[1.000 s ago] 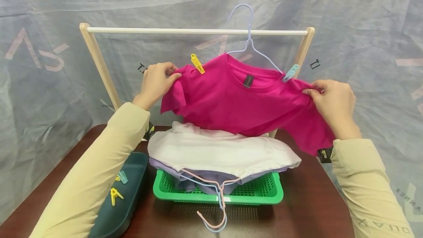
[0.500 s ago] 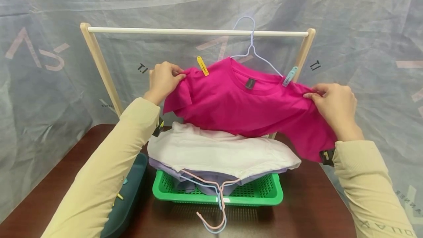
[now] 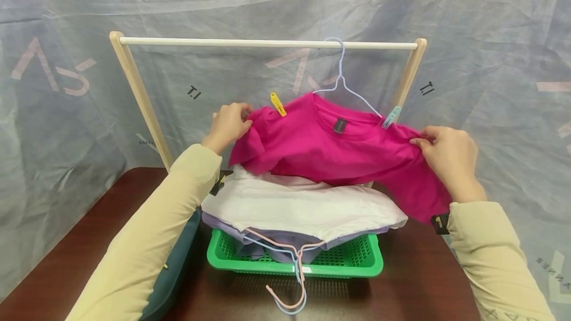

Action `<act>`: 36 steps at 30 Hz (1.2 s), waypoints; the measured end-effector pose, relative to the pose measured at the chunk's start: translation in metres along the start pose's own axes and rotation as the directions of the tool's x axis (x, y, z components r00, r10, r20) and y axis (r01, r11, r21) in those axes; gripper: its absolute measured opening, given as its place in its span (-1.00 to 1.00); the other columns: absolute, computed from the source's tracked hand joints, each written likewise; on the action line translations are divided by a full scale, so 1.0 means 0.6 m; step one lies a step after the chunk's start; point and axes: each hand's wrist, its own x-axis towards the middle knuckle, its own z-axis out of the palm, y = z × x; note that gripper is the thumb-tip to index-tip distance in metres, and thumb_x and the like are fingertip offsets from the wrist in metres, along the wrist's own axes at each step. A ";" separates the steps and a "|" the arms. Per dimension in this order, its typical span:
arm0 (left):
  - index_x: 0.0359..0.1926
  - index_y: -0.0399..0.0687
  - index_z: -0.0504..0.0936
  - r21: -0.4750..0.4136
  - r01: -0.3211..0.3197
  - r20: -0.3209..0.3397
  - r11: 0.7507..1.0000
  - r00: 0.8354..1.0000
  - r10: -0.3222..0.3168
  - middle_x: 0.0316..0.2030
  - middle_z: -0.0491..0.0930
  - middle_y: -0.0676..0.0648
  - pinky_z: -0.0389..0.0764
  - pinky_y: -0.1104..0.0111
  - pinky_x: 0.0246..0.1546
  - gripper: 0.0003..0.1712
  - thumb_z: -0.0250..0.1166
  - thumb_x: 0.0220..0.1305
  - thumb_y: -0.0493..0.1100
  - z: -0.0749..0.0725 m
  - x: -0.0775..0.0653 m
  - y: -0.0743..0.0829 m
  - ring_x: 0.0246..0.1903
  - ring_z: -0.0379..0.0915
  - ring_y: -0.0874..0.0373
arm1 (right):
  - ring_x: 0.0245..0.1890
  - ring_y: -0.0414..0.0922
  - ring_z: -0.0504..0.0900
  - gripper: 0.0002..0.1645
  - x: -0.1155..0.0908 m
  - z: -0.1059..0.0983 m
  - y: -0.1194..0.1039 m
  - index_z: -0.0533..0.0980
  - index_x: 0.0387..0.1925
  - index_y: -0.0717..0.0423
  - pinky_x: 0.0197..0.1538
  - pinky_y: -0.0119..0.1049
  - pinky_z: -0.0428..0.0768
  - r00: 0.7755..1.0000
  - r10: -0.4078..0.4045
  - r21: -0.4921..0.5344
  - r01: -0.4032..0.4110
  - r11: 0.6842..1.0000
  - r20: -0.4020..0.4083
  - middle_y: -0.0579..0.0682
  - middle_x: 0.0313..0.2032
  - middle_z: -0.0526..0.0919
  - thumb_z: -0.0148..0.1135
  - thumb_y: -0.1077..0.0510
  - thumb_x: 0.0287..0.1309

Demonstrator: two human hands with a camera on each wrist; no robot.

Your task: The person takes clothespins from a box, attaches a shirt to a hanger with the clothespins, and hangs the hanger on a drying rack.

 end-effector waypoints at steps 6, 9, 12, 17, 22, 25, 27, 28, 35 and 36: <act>0.03 0.01 0.51 -0.006 0.023 0.106 1.000 0.994 -0.023 -0.26 0.59 -0.06 0.13 -0.11 0.13 -0.65 0.14 0.18 -0.19 0.007 -0.004 -0.018 -0.03 0.44 -0.03 | -0.54 0.22 0.47 -0.83 -0.005 -0.006 -0.009 0.62 -0.34 0.12 -0.63 -0.01 0.24 1.000 0.006 -0.023 -0.006 1.000 0.013 0.20 -0.62 0.58 0.24 0.14 0.01; 0.04 0.00 0.50 0.003 0.033 0.144 0.999 0.989 -0.033 -0.27 0.59 -0.05 0.10 -0.14 0.15 -0.61 0.11 0.15 -0.22 0.010 -0.008 -0.027 0.00 0.42 -0.03 | -0.51 0.21 0.49 -0.82 -0.006 -0.005 -0.008 0.60 -0.32 0.15 -0.62 -0.02 0.25 1.000 0.000 -0.018 0.000 1.000 0.017 0.23 -0.55 0.61 0.22 0.16 0.02; 0.05 -0.02 0.49 0.007 0.038 0.183 0.999 0.982 -0.039 -0.26 0.60 -0.05 0.09 -0.14 0.15 -0.61 0.09 0.15 -0.23 0.012 -0.014 -0.037 -0.01 0.41 -0.03 | -0.46 0.18 0.52 -0.79 -0.008 -0.004 -0.007 0.59 -0.27 0.18 -0.59 -0.07 0.28 0.999 0.000 -0.011 0.000 1.000 0.039 0.25 -0.45 0.63 0.19 0.16 0.05; 0.03 -0.07 0.49 0.012 0.026 0.219 1.000 0.975 -0.028 -0.23 0.60 -0.07 0.08 -0.16 0.16 -0.65 0.13 0.20 -0.18 0.015 -0.026 -0.060 -0.07 0.46 -0.01 | -0.36 0.16 0.55 -0.72 -0.019 -0.005 -0.011 0.54 -0.18 0.22 -0.45 -0.04 0.33 0.998 0.000 -0.005 0.000 1.000 0.067 0.25 -0.34 0.63 0.17 0.16 0.07; 0.05 -0.07 0.48 0.035 0.023 0.243 0.999 0.970 -0.031 -0.22 0.60 -0.09 0.13 -0.14 0.13 -0.65 0.11 0.24 -0.12 0.020 -0.041 -0.088 -0.10 0.47 -0.03 | -0.34 0.17 0.56 -0.72 -0.039 -0.009 -0.025 0.52 -0.20 0.26 -0.36 0.06 0.34 0.998 -0.055 0.006 0.055 0.998 0.023 0.24 -0.35 0.61 0.19 0.20 0.03; 0.05 -0.06 0.48 0.043 0.010 0.239 0.999 0.971 -0.020 -0.23 0.60 -0.09 0.19 -0.08 0.05 -0.66 0.09 0.26 -0.11 0.023 -0.047 -0.106 -0.12 0.47 -0.04 | -0.41 0.16 0.54 -0.75 -0.050 -0.005 -0.040 0.54 -0.25 0.26 -0.37 0.07 0.34 0.993 -0.114 -0.006 0.114 0.993 -0.022 0.22 -0.36 0.61 0.23 0.23 -0.02; 0.03 -0.06 0.49 0.042 -0.017 0.221 0.999 0.975 0.007 -0.25 0.61 -0.08 0.22 -0.05 0.01 -0.67 0.09 0.27 -0.10 0.025 -0.053 -0.118 -0.15 0.48 -0.03 | -0.42 0.16 0.53 -0.76 -0.058 0.000 -0.050 0.55 -0.28 0.25 -0.36 0.09 0.33 0.987 -0.155 -0.004 0.155 0.988 -0.044 0.22 -0.36 0.61 0.26 0.25 -0.06; 0.02 -0.06 0.50 0.043 -0.036 0.208 0.998 0.978 0.026 -0.27 0.62 -0.07 0.23 -0.04 -0.02 -0.68 0.09 0.27 -0.10 0.025 -0.057 -0.122 -0.17 0.49 -0.03 | -0.42 0.16 0.52 -0.76 -0.062 0.003 -0.055 0.55 -0.29 0.25 -0.36 0.09 0.33 0.982 -0.179 -0.002 0.179 0.984 -0.055 0.22 -0.36 0.61 0.28 0.26 -0.09; -0.03 -0.07 0.54 0.115 -0.204 0.082 0.972 0.977 0.195 -0.41 0.60 -0.05 0.27 0.02 -0.20 -0.71 0.14 0.25 -0.11 0.028 -0.093 -0.151 -0.31 0.45 -0.05 | -0.40 0.11 0.48 -0.70 -0.099 0.037 -0.075 0.57 -0.35 0.22 -0.43 -0.04 0.29 0.935 -0.348 0.023 0.350 0.937 -0.069 0.16 -0.38 0.61 0.37 0.27 -0.28; -0.03 -0.07 0.55 0.129 -0.219 0.070 0.967 0.975 0.211 -0.40 0.60 -0.06 0.28 0.02 -0.21 -0.71 0.14 0.24 -0.11 0.027 -0.100 -0.153 -0.32 0.44 -0.06 | -0.39 0.10 0.48 -0.69 -0.105 0.042 -0.075 0.57 -0.35 0.21 -0.43 -0.05 0.29 0.930 -0.362 0.025 0.364 0.931 -0.059 0.15 -0.37 0.61 0.37 0.26 -0.30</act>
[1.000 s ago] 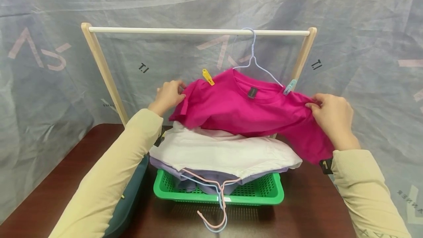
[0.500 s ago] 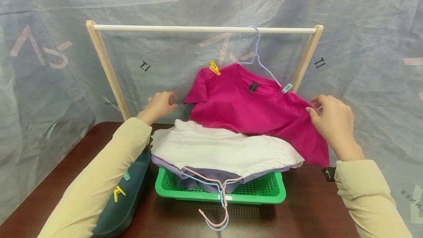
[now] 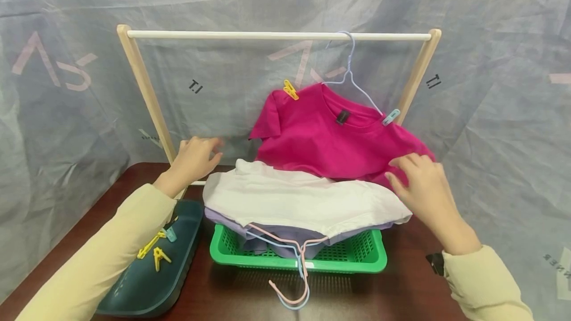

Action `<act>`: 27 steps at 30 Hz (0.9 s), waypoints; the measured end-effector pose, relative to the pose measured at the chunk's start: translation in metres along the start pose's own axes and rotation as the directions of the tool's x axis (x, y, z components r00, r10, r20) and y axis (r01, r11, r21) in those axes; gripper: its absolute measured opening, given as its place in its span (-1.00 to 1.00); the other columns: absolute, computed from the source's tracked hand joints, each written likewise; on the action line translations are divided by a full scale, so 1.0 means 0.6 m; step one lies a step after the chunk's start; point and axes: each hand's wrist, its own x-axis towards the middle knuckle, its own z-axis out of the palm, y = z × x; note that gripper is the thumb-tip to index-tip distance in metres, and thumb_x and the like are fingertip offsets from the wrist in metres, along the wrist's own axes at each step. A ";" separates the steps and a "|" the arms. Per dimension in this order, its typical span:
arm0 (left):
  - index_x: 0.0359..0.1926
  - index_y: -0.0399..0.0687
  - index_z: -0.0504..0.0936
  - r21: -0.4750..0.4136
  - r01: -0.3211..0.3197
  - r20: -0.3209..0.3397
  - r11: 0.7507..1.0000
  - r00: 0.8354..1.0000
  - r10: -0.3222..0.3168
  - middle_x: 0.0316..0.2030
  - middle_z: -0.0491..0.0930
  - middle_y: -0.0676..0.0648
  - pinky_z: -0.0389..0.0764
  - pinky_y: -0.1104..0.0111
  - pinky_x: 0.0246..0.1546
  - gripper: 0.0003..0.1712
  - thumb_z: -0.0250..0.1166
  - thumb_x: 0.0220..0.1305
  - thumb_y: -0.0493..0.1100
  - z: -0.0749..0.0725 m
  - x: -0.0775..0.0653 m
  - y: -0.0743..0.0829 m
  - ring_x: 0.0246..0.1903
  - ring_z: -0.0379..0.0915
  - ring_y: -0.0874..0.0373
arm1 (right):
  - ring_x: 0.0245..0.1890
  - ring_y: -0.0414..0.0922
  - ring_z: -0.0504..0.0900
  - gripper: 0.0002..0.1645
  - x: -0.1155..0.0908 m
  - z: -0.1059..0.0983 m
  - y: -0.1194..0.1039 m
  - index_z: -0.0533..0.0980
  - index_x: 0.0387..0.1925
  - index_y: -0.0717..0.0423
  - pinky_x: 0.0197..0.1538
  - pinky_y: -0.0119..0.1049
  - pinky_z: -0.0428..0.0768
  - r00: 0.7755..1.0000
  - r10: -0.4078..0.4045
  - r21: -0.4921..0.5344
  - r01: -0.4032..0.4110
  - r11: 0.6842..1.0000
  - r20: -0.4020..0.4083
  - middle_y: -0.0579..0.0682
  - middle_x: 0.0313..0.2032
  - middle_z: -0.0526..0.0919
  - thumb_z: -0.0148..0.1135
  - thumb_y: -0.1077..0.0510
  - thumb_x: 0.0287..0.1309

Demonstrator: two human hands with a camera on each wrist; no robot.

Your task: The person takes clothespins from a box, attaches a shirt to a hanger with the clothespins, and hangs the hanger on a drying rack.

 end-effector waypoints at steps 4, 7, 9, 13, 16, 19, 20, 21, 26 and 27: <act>-0.02 -0.06 0.54 0.045 -0.042 -0.030 0.998 0.999 0.043 -0.26 0.62 -0.12 0.30 -0.04 -0.14 -0.70 0.15 0.24 -0.10 0.000 -0.027 -0.004 -0.26 0.42 -0.11 | -0.38 0.09 0.48 -0.61 -0.026 0.022 -0.005 0.56 -0.33 0.19 -0.43 -0.06 0.30 0.998 -0.057 0.010 0.057 0.998 0.029 0.12 -0.37 0.61 0.40 0.27 -0.38; -0.02 -0.06 0.55 0.072 -0.057 -0.055 0.996 0.997 0.061 -0.16 0.62 -0.13 0.34 -0.03 -0.14 -0.70 0.17 0.23 -0.10 0.001 -0.048 -0.010 -0.20 0.43 -0.13 | -0.37 0.09 0.48 -0.57 -0.045 0.035 -0.010 0.55 -0.30 0.17 -0.43 -0.06 0.31 0.995 -0.083 0.015 0.082 0.997 0.062 0.11 -0.36 0.60 0.40 0.28 -0.41; -0.03 -0.06 0.56 0.093 -0.063 -0.072 0.994 0.995 0.070 -0.14 0.61 -0.13 0.36 0.01 -0.18 -0.70 0.18 0.23 -0.10 0.002 -0.062 -0.015 -0.19 0.42 -0.14 | -0.36 0.08 0.48 -0.57 -0.056 0.042 -0.015 0.54 -0.29 0.16 -0.41 -0.05 0.32 0.992 -0.092 0.011 0.091 0.996 0.089 0.10 -0.34 0.59 0.39 0.29 -0.41; -0.05 -0.08 0.57 0.120 -0.062 -0.095 0.991 0.993 0.074 -0.16 0.62 -0.14 0.35 0.05 -0.26 -0.70 0.20 0.20 -0.11 0.004 -0.092 -0.029 -0.21 0.42 -0.13 | -0.33 0.05 0.48 -0.58 -0.073 0.053 -0.025 0.54 -0.30 0.11 -0.39 -0.07 0.32 0.986 -0.111 0.011 0.111 0.994 0.125 0.04 -0.33 0.59 0.37 0.29 -0.40; -0.06 -0.09 0.57 0.125 -0.044 -0.101 0.991 0.993 0.057 -0.15 0.61 -0.16 0.35 0.04 -0.26 -0.69 0.23 0.17 -0.12 0.004 -0.113 -0.041 -0.21 0.41 -0.14 | -0.34 0.00 0.46 -0.62 -0.084 0.059 -0.030 0.54 -0.32 0.08 -0.39 -0.10 0.30 0.983 -0.126 0.017 0.125 0.992 0.133 0.00 -0.34 0.59 0.35 0.28 -0.38; -0.07 -0.11 0.57 0.136 -0.032 -0.103 0.990 0.994 0.047 -0.15 0.61 -0.19 0.37 0.03 -0.27 -0.68 0.26 0.14 -0.14 0.007 -0.134 -0.053 -0.24 0.42 -0.15 | -0.35 -0.03 0.46 -0.64 -0.094 0.065 -0.032 0.54 -0.33 0.06 -0.39 -0.13 0.30 0.980 -0.133 0.015 0.132 0.991 0.146 -0.04 -0.36 0.59 0.31 0.28 -0.36; -0.07 -0.12 0.57 0.141 -0.031 -0.104 0.990 0.993 0.046 -0.15 0.61 -0.19 0.38 0.02 -0.28 -0.68 0.27 0.13 -0.14 0.009 -0.141 -0.058 -0.25 0.42 -0.15 | -0.35 -0.04 0.45 -0.65 -0.097 0.066 -0.033 0.55 -0.34 0.06 -0.40 -0.14 0.29 0.979 -0.133 0.015 0.132 0.991 0.152 -0.05 -0.36 0.58 0.31 0.27 -0.36; -0.08 -0.13 0.58 0.144 -0.030 -0.105 0.989 0.993 0.046 -0.16 0.61 -0.20 0.39 0.02 -0.29 -0.68 0.28 0.12 -0.15 0.011 -0.148 -0.062 -0.26 0.43 -0.15 | -0.34 -0.04 0.45 -0.63 -0.100 0.068 -0.033 0.55 -0.34 0.05 -0.40 -0.14 0.29 0.978 -0.132 0.015 0.131 0.991 0.160 -0.05 -0.36 0.59 0.31 0.28 -0.39; -0.13 -0.15 0.59 0.146 -0.023 -0.092 0.989 0.995 0.036 -0.27 0.62 -0.19 0.43 0.01 -0.33 -0.70 0.30 0.09 -0.15 0.021 -0.182 -0.078 -0.30 0.44 -0.14 | -0.29 -0.04 0.45 -0.60 -0.111 0.076 -0.035 0.55 -0.35 0.03 -0.37 -0.15 0.29 0.973 -0.112 0.004 0.113 0.994 0.200 -0.06 -0.36 0.58 0.37 0.25 -0.43; -0.12 -0.16 0.59 0.141 -0.018 -0.084 0.990 0.996 0.030 -0.27 0.63 -0.19 0.43 0.01 -0.33 -0.69 0.30 0.08 -0.15 0.023 -0.188 -0.080 -0.29 0.44 -0.14 | -0.29 -0.04 0.45 -0.61 -0.112 0.078 -0.035 0.55 -0.35 0.03 -0.37 -0.15 0.29 0.974 -0.110 0.002 0.112 0.994 0.198 -0.05 -0.37 0.58 0.39 0.24 -0.43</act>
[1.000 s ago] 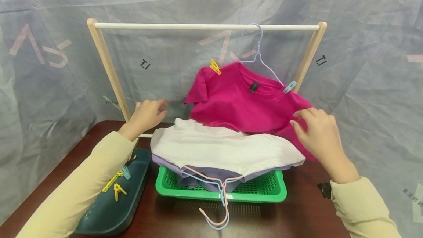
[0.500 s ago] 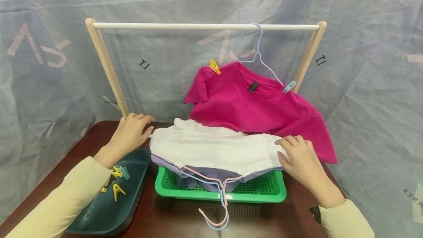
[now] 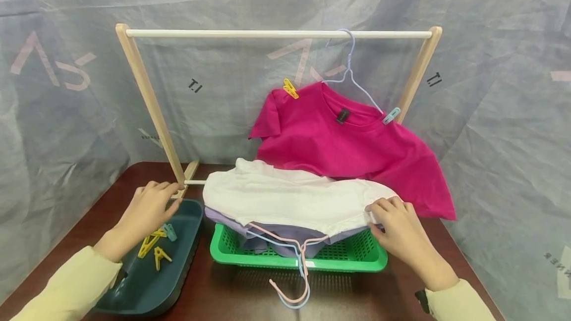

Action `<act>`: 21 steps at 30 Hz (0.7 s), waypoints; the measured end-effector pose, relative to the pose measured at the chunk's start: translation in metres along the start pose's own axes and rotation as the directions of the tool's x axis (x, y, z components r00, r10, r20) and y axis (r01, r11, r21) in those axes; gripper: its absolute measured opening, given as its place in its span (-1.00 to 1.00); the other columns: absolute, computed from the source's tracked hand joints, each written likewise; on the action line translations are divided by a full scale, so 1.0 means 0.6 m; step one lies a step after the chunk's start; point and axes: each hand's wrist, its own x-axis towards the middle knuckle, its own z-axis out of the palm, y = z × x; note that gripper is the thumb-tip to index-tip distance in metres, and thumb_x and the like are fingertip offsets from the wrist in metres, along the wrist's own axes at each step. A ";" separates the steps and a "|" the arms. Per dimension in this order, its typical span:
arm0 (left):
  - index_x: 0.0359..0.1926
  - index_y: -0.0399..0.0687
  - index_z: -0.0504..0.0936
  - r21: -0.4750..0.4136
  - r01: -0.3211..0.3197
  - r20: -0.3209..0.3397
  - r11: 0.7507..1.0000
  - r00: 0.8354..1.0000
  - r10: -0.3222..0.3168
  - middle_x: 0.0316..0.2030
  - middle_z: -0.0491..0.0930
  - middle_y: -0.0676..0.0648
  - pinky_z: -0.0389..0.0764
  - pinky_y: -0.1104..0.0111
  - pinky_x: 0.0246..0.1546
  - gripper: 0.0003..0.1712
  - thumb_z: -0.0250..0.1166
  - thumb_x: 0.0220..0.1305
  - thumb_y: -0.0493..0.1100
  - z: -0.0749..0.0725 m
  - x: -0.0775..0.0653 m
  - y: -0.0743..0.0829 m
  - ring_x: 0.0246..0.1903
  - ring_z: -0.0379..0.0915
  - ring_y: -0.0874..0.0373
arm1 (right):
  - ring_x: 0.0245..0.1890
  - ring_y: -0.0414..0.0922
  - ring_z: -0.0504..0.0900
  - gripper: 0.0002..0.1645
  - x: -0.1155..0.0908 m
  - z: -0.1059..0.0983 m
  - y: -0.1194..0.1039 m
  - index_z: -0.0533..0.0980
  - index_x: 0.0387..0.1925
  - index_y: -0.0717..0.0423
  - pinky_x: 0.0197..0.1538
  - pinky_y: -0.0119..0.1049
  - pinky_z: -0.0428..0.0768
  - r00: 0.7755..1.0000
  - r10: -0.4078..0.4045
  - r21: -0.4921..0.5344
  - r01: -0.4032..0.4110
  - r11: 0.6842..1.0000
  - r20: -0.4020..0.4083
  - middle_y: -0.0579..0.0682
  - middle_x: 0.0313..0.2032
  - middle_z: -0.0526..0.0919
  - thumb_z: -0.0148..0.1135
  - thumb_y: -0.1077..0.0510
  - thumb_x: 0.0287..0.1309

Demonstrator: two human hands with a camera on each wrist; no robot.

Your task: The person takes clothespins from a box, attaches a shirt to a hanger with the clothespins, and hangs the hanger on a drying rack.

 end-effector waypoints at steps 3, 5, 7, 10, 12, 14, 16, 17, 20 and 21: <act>-0.13 -0.16 0.60 0.007 0.006 0.016 1.000 1.000 -0.006 -0.28 0.62 -0.18 0.45 0.01 -0.35 -0.68 0.32 0.07 -0.15 0.003 -0.015 -0.006 -0.30 0.45 -0.13 | -0.30 -0.04 0.46 -0.63 -0.001 0.005 0.001 0.55 -0.38 0.02 -0.37 -0.14 0.29 1.000 0.001 0.000 -0.001 1.000 -0.018 -0.06 -0.39 0.58 0.40 0.22 -0.42; -0.14 -0.17 0.60 0.017 0.005 0.019 1.000 1.000 -0.005 -0.29 0.63 -0.18 0.46 0.03 -0.37 -0.68 0.33 0.05 -0.15 0.007 -0.023 -0.011 -0.32 0.46 -0.12 | -0.31 -0.04 0.46 -0.66 -0.001 0.009 0.001 0.55 -0.40 0.02 -0.37 -0.14 0.30 1.000 0.000 0.005 0.000 1.000 -0.028 -0.07 -0.40 0.58 0.40 0.22 -0.41; -0.17 -0.16 0.60 0.025 0.001 0.021 1.000 1.000 -0.002 -0.32 0.63 -0.16 0.46 0.07 -0.42 -0.70 0.34 0.04 -0.15 0.012 -0.030 -0.015 -0.36 0.46 -0.10 | -0.32 -0.04 0.46 -0.67 -0.001 0.012 0.003 0.56 -0.41 0.01 -0.36 -0.14 0.30 0.999 0.002 0.010 -0.002 1.000 -0.034 -0.07 -0.41 0.58 0.40 0.23 -0.40; -0.19 -0.15 0.61 0.021 0.004 0.038 1.000 0.999 -0.005 -0.33 0.63 -0.15 0.46 0.11 -0.47 -0.71 0.35 0.03 -0.16 0.021 -0.040 -0.020 -0.40 0.46 -0.08 | -0.32 -0.05 0.46 -0.68 -0.002 0.016 0.004 0.56 -0.42 0.01 -0.36 -0.14 0.30 0.999 0.006 0.009 -0.006 1.000 -0.038 -0.07 -0.41 0.58 0.41 0.24 -0.40; -0.20 -0.14 0.61 0.016 0.015 0.063 1.000 0.998 -0.016 -0.34 0.63 -0.14 0.45 0.11 -0.47 -0.72 0.35 0.02 -0.16 0.025 -0.046 -0.023 -0.40 0.45 -0.07 | -0.31 -0.05 0.46 -0.68 -0.003 0.018 0.005 0.56 -0.42 0.01 -0.36 -0.13 0.30 0.999 0.010 0.002 -0.010 1.000 -0.044 -0.07 -0.41 0.58 0.42 0.24 -0.41; -0.21 -0.14 0.61 0.015 0.027 0.092 1.000 0.995 -0.028 -0.34 0.63 -0.14 0.45 0.10 -0.47 -0.73 0.35 0.01 -0.17 0.029 -0.053 -0.026 -0.40 0.45 -0.08 | -0.30 -0.04 0.46 -0.67 -0.004 0.020 0.005 0.56 -0.43 0.02 -0.36 -0.12 0.30 0.999 0.016 -0.006 -0.017 1.000 -0.051 -0.07 -0.41 0.58 0.42 0.24 -0.41; -0.23 -0.14 0.61 0.018 0.034 0.114 0.999 0.993 -0.035 -0.36 0.63 -0.13 0.45 0.09 -0.48 -0.73 0.37 -0.01 -0.18 0.031 -0.058 -0.029 -0.40 0.46 -0.08 | -0.30 -0.03 0.46 -0.69 -0.005 0.022 0.005 0.56 -0.43 0.03 -0.35 -0.11 0.30 0.998 0.027 -0.017 -0.028 0.999 -0.060 -0.06 -0.41 0.58 0.42 0.23 -0.40; -0.23 -0.13 0.61 0.022 0.034 0.124 0.999 0.992 -0.036 -0.37 0.62 -0.12 0.45 0.10 -0.49 -0.73 0.37 -0.02 -0.19 0.033 -0.061 -0.030 -0.41 0.46 -0.07 | -0.31 -0.03 0.46 -0.69 -0.005 0.023 0.005 0.56 -0.44 0.04 -0.35 -0.11 0.29 0.997 0.033 -0.023 -0.034 0.999 -0.065 -0.06 -0.41 0.58 0.42 0.23 -0.40; -0.24 -0.13 0.62 0.028 0.027 0.147 0.999 0.989 -0.030 -0.40 0.62 -0.11 0.43 0.13 -0.53 -0.73 0.38 -0.04 -0.21 0.037 -0.065 -0.034 -0.45 0.46 -0.05 | -0.33 -0.02 0.46 -0.71 -0.007 0.026 0.005 0.55 -0.46 0.05 -0.36 -0.11 0.28 0.996 0.050 -0.037 -0.053 0.998 -0.077 -0.05 -0.42 0.58 0.41 0.22 -0.40; -0.24 -0.13 0.62 0.031 0.025 0.154 0.999 0.988 -0.030 -0.40 0.62 -0.11 0.42 0.16 -0.55 -0.73 0.38 -0.05 -0.23 0.039 -0.065 -0.035 -0.46 0.45 -0.04 | -0.33 -0.01 0.46 -0.71 -0.007 0.027 0.005 0.55 -0.46 0.05 -0.36 -0.11 0.27 0.995 0.053 -0.041 -0.056 0.998 -0.080 -0.05 -0.42 0.58 0.41 0.21 -0.40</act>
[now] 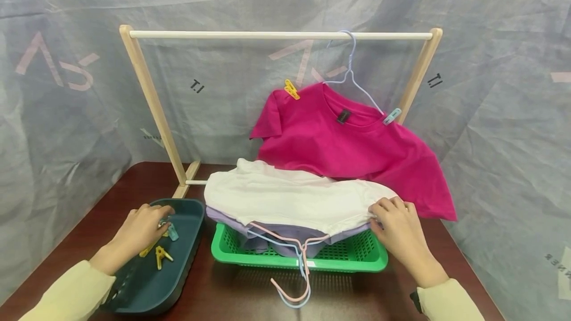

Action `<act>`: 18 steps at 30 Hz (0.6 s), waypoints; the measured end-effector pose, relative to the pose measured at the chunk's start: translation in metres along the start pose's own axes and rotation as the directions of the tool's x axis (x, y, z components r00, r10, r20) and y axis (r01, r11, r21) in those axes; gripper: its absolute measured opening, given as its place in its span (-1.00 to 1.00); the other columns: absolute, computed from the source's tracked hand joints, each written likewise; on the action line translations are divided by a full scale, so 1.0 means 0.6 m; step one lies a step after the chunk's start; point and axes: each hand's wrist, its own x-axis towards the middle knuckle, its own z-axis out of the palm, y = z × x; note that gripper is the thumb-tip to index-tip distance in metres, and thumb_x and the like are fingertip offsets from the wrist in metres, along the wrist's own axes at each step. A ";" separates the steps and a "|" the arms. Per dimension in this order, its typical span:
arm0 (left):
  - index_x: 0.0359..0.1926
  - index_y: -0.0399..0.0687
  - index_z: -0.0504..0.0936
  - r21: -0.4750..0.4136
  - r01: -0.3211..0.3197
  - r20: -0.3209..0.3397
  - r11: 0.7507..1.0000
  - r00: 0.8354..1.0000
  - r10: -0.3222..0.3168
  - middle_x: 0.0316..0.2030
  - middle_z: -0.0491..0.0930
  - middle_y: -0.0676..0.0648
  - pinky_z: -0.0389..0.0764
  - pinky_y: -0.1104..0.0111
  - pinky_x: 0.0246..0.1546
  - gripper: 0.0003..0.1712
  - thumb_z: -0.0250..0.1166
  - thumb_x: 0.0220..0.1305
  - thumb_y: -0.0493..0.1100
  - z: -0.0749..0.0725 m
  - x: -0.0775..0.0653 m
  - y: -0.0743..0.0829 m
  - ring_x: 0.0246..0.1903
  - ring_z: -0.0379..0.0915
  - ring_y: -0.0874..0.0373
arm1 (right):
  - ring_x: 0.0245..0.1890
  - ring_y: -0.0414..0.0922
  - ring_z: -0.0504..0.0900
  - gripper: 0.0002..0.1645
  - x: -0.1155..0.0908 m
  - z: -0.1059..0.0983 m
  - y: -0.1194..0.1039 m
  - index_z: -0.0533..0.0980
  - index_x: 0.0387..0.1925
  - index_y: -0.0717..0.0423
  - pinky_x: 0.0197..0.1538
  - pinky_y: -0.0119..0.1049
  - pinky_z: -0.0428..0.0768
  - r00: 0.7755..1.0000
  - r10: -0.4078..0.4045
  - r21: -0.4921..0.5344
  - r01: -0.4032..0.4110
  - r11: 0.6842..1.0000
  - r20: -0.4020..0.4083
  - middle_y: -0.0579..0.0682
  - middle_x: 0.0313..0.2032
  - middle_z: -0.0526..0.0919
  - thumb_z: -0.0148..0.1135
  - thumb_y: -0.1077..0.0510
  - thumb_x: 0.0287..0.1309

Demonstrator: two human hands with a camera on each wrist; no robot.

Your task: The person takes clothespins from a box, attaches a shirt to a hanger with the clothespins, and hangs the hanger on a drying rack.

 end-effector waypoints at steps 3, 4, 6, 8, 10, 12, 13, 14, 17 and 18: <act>-0.23 -0.14 0.62 0.011 -0.001 0.039 1.000 0.999 0.000 -0.41 0.61 -0.12 0.39 0.19 -0.57 -0.71 0.38 -0.07 -0.26 0.006 0.002 -0.002 -0.49 0.44 -0.01 | -0.36 -0.01 0.46 -0.74 -0.001 0.002 0.002 0.55 -0.48 0.05 -0.37 -0.11 0.27 1.000 0.002 -0.008 -0.002 1.000 -0.010 -0.05 -0.44 0.58 0.39 0.20 -0.39; -0.23 -0.14 0.62 0.017 0.001 0.053 1.000 0.999 -0.002 -0.42 0.60 -0.12 0.38 0.20 -0.58 -0.71 0.38 -0.07 -0.27 0.008 0.003 -0.003 -0.50 0.44 -0.01 | -0.36 -0.01 0.46 -0.75 -0.002 0.003 0.002 0.54 -0.48 0.05 -0.37 -0.11 0.28 1.000 0.001 -0.009 -0.001 1.000 -0.014 -0.05 -0.44 0.58 0.38 0.20 -0.39; -0.23 -0.14 0.61 0.027 0.005 0.079 1.000 0.997 -0.007 -0.42 0.60 -0.12 0.40 0.18 -0.57 -0.72 0.37 -0.06 -0.29 0.012 0.006 -0.005 -0.50 0.45 -0.02 | -0.37 -0.02 0.46 -0.76 -0.002 0.004 0.003 0.54 -0.49 0.05 -0.37 -0.11 0.28 1.000 -0.002 -0.011 0.002 1.000 -0.023 -0.05 -0.44 0.57 0.36 0.19 -0.38; -0.24 -0.15 0.61 0.035 0.008 0.105 0.999 0.994 -0.011 -0.42 0.60 -0.13 0.43 0.12 -0.52 -0.74 0.36 -0.05 -0.31 0.017 0.009 -0.006 -0.48 0.46 -0.04 | -0.38 -0.02 0.46 -0.78 -0.002 0.004 0.004 0.54 -0.50 0.04 -0.37 -0.11 0.28 1.000 -0.004 -0.010 0.004 1.000 -0.031 -0.06 -0.44 0.57 0.34 0.19 -0.37; -0.24 -0.16 0.62 0.041 0.012 0.125 0.999 0.992 -0.017 -0.40 0.60 -0.15 0.45 0.06 -0.46 -0.76 0.33 -0.03 -0.33 0.021 0.011 -0.009 -0.45 0.47 -0.07 | -0.38 -0.03 0.46 -0.80 -0.003 0.005 0.004 0.54 -0.51 0.03 -0.37 -0.12 0.28 0.999 -0.005 -0.008 0.005 1.000 -0.039 -0.07 -0.45 0.57 0.32 0.19 -0.36; -0.25 -0.16 0.62 0.045 0.016 0.141 0.999 0.990 -0.023 -0.39 0.60 -0.17 0.46 0.00 -0.39 -0.76 0.32 -0.03 -0.36 0.025 0.013 -0.010 -0.42 0.47 -0.10 | -0.38 -0.04 0.45 -0.81 -0.004 0.005 0.005 0.54 -0.51 0.02 -0.39 -0.14 0.27 0.999 -0.007 -0.005 0.006 1.000 -0.046 -0.08 -0.45 0.57 0.32 0.18 -0.35; -0.25 -0.17 0.63 0.048 0.017 0.148 0.999 0.989 -0.024 -0.39 0.60 -0.18 0.46 -0.03 -0.37 -0.76 0.32 -0.04 -0.38 0.027 0.014 -0.011 -0.40 0.46 -0.12 | -0.38 -0.05 0.45 -0.81 -0.004 0.005 0.005 0.54 -0.51 0.02 -0.39 -0.14 0.26 0.999 -0.007 -0.002 0.007 1.000 -0.050 -0.09 -0.45 0.57 0.31 0.18 -0.35; -0.26 -0.17 0.63 0.053 0.018 0.152 0.998 0.988 -0.026 -0.38 0.60 -0.18 0.46 -0.05 -0.35 -0.76 0.32 -0.04 -0.38 0.029 0.015 -0.013 -0.39 0.46 -0.12 | -0.38 -0.05 0.45 -0.82 -0.004 0.004 0.005 0.55 -0.51 0.01 -0.40 -0.15 0.26 0.998 -0.009 0.000 0.009 1.000 -0.054 -0.09 -0.45 0.57 0.31 0.17 -0.35; -0.26 -0.17 0.64 0.065 0.020 0.166 0.998 0.986 -0.031 -0.37 0.60 -0.19 0.46 -0.07 -0.30 -0.75 0.32 -0.06 -0.40 0.034 0.017 -0.016 -0.36 0.46 -0.14 | -0.37 -0.06 0.46 -0.82 -0.005 0.004 0.007 0.55 -0.51 0.01 -0.39 -0.15 0.27 0.998 -0.016 0.005 0.017 1.000 -0.063 -0.09 -0.45 0.57 0.30 0.16 -0.35; -0.26 -0.17 0.64 0.069 0.020 0.171 0.997 0.985 -0.032 -0.36 0.60 -0.19 0.45 -0.08 -0.30 -0.75 0.32 -0.06 -0.40 0.035 0.017 -0.017 -0.35 0.46 -0.14 | -0.37 -0.06 0.46 -0.82 -0.005 0.004 0.008 0.55 -0.51 0.01 -0.39 -0.15 0.28 0.998 -0.020 0.008 0.021 1.000 -0.066 -0.09 -0.44 0.57 0.30 0.16 -0.35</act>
